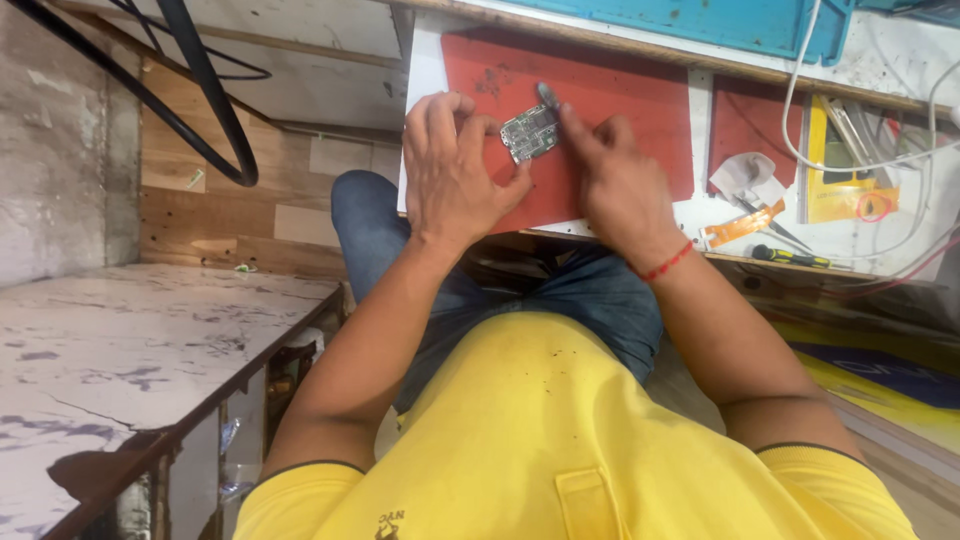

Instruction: The person uses a hot air gun to heat a small circuit board placed on a red mat. They then use a toothbrush to scrub the board's surface repeatedly. The person alternates between heating and scrubbing the board throughout the clip.

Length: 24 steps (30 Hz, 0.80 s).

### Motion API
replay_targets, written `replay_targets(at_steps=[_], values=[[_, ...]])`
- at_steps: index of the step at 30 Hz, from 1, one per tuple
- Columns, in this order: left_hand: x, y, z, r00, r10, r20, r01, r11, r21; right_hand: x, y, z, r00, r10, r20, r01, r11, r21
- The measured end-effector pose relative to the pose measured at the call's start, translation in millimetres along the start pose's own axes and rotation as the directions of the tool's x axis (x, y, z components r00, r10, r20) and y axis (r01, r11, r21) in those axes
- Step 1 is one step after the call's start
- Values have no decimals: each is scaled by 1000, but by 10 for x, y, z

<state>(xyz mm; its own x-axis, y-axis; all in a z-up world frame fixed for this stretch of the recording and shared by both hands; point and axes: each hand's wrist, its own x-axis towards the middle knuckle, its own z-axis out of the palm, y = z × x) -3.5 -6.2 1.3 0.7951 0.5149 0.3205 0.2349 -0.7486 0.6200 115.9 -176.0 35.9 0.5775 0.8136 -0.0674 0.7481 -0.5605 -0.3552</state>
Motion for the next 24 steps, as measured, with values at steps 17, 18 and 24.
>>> replay_targets(at_steps=[17,18,24], values=[[-45,-104,-34,999,24,-31,-24,1000,-16,21,5,-4,993,-118,23,117,992,49],[-51,-95,-28,1000,16,-19,-17,999,-36,-9,-19,-26,995,-97,-14,97,994,57],[19,-130,-98,999,36,2,-36,996,-81,38,-247,-93,979,-34,203,36,999,-6]])
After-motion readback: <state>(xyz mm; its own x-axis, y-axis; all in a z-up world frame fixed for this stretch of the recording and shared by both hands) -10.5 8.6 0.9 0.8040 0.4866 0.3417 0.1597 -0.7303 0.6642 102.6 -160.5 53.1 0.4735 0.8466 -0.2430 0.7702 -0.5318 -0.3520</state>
